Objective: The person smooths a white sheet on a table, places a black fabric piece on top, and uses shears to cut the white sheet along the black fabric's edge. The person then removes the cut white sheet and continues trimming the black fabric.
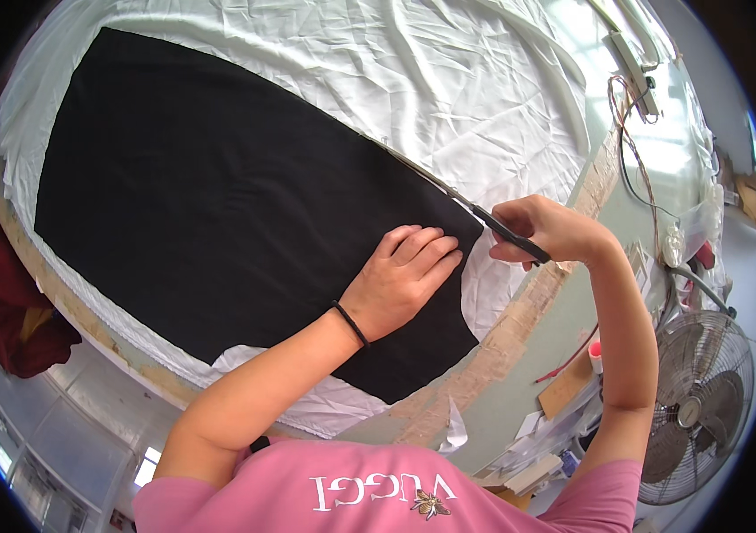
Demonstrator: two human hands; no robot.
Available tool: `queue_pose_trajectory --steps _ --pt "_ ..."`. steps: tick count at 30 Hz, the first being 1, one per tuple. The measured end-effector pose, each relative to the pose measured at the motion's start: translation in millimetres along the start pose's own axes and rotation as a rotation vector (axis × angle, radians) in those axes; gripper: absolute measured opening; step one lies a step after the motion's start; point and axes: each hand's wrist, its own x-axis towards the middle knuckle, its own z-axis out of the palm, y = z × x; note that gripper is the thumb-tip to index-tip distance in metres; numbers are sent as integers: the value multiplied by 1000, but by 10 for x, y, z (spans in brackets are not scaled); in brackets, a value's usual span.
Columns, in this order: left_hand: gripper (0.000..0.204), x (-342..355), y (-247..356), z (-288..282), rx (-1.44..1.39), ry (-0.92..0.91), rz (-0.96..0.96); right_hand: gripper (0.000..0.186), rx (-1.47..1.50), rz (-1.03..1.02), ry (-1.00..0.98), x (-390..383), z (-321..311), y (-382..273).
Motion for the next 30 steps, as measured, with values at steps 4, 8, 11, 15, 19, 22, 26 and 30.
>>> queue_pose_trajectory --steps 4,8,11,15,19,22,26,30 --pt "33 -4 -3 17 -8 10 2 28 -47 -49 -28 20 -13 -9" --pt "32 -6 -6 25 -3 12 2 25 -32 -25 -56 84 -38 -136" --pt "31 -8 -9 17 6 17 4 28 -25 -30 -51 110 -52 -174" --pt "30 -9 -6 19 19 22 13 33 7 -36 -42 106 -48 -131" --pt "30 -14 -7 31 30 31 12 27 -32 -58 -64 156 -32 -244" --pt "29 -22 -8 37 28 38 10 29 -27 -42 -62 188 -63 -327" --pt "29 -21 -5 23 24 42 10 30 1 -57 -59 199 -48 -331" --pt "29 -24 -5 21 25 50 12 27 37 -47 -80 225 -70 -283"
